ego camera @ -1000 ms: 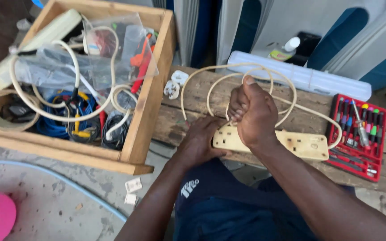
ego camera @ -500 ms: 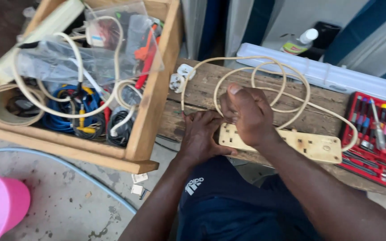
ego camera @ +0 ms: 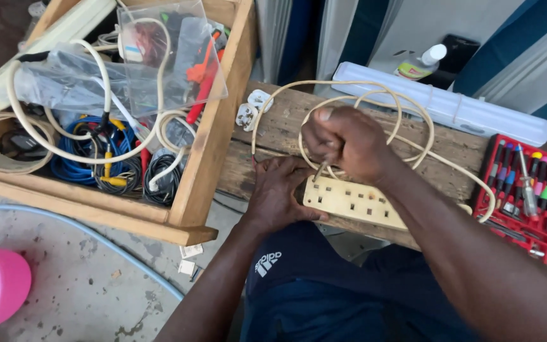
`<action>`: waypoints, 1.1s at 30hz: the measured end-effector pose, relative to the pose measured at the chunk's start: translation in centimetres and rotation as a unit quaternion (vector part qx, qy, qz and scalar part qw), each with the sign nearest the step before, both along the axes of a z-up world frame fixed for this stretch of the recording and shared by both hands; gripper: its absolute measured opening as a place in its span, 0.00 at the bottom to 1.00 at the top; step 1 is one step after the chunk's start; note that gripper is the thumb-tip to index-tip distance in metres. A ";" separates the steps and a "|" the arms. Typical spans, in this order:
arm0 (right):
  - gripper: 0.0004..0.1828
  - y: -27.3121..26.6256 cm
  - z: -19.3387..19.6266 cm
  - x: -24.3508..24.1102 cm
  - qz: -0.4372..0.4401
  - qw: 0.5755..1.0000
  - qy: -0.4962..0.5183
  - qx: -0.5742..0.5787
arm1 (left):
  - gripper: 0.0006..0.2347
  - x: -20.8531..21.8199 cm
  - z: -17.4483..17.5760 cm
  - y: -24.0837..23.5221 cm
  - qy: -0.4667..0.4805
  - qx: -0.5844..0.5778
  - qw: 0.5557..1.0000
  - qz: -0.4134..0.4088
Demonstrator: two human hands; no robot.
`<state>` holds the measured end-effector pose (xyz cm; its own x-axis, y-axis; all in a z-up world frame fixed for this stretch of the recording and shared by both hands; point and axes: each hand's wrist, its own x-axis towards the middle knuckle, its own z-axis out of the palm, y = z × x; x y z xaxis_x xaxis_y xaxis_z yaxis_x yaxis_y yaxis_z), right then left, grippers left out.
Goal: Using a screwdriver to remove screws from the back panel of a power strip extension cord
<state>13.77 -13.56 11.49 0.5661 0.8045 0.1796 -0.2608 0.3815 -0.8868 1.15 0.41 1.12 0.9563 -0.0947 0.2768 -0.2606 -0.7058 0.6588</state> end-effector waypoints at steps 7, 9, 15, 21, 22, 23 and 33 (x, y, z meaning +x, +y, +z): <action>0.25 0.9 -1.1 -4.8 -0.112 0.984 -0.125 -0.059 | 0.35 0.2 -2.1 -0.1 -0.007 0.001 1.000 0.010; 0.26 1.3 -1.2 -4.7 -0.104 0.984 -0.137 -0.049 | 0.33 0.4 -2.2 0.0 -0.001 0.007 1.000 0.018; 0.27 0.7 -1.4 -2.8 -0.077 0.993 -0.082 -0.031 | 0.38 -0.2 -0.2 0.0 -0.016 -0.003 1.000 0.002; 0.25 0.3 -0.5 0.0 0.063 0.997 -0.045 -0.014 | 0.41 0.2 -1.0 0.0 -0.001 0.017 1.000 -0.005; 0.25 0.4 -0.3 -0.1 0.086 0.995 -0.055 -0.003 | 0.42 0.2 -1.0 0.0 -0.002 0.014 1.000 -0.005; 0.26 0.5 -0.1 -0.2 0.109 0.992 -0.065 0.008 | 0.42 0.3 -1.1 -0.1 -0.002 0.010 1.000 -0.006; 0.30 0.1 0.8 -4.8 -0.195 0.974 -0.102 -0.045 | 0.38 0.3 -0.9 -0.2 -0.013 0.014 1.000 -0.005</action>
<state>8.94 -13.51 12.33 0.7924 0.5524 0.2589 0.0732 0.3352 -0.9393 1.48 0.20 0.26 0.9477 -0.1128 0.2985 -0.2848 -0.7210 0.6317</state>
